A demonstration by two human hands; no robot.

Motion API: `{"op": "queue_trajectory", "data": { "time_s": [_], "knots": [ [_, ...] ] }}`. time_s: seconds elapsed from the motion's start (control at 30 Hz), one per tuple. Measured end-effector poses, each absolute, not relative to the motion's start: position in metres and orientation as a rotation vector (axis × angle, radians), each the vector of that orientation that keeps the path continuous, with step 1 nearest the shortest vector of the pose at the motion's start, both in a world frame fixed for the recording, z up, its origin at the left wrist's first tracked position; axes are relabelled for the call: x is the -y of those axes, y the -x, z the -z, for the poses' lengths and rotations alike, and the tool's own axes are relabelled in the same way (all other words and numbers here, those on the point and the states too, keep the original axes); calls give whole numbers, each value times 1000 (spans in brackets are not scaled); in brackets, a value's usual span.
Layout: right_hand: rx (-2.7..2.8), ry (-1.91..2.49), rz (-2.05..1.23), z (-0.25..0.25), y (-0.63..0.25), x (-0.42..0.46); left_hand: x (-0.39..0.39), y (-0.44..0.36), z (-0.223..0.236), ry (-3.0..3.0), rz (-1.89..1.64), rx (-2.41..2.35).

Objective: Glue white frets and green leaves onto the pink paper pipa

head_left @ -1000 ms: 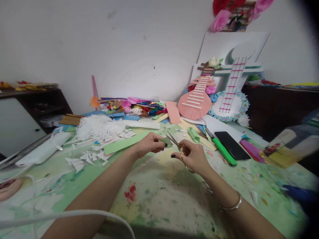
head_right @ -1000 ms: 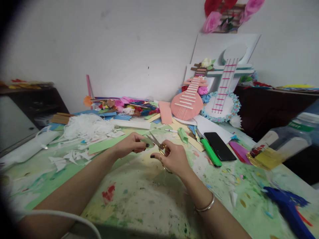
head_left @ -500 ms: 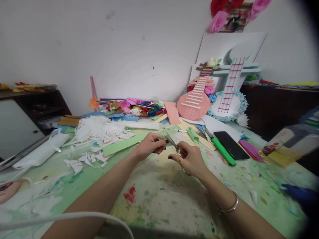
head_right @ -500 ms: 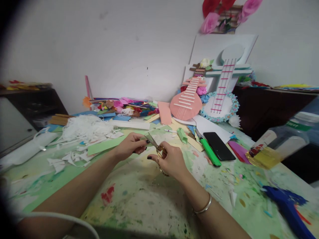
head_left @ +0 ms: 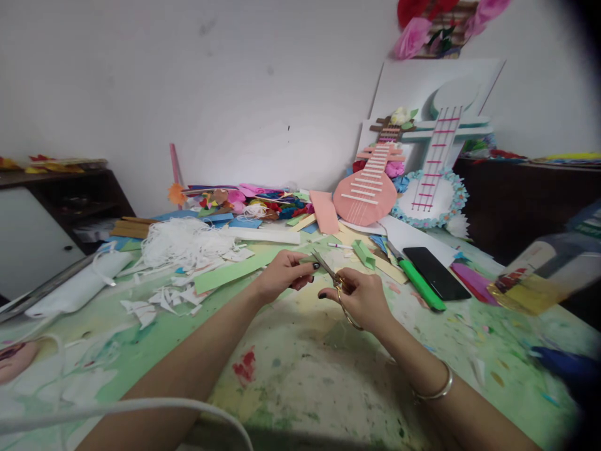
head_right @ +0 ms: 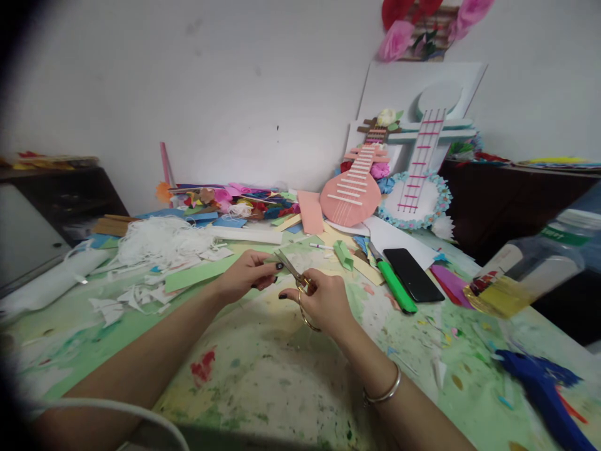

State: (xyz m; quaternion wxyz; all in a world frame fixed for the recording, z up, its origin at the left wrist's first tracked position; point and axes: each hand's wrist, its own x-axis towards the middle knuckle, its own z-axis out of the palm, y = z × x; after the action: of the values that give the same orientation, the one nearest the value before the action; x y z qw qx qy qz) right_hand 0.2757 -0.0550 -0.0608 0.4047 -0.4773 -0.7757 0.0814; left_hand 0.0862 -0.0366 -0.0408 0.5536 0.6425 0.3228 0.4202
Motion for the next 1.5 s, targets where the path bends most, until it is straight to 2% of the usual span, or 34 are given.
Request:
{"op": "queue_trajectory", "data": {
  "time_s": [0.63,1.5],
  "knots": [
    [2000,1192,-177,59,-277,57,39,-87,36,-1449,-996,-771],
    [2074,1154,-177,54,-276,60,36,-76,37,-1610,-804,-764]
  ]
}}
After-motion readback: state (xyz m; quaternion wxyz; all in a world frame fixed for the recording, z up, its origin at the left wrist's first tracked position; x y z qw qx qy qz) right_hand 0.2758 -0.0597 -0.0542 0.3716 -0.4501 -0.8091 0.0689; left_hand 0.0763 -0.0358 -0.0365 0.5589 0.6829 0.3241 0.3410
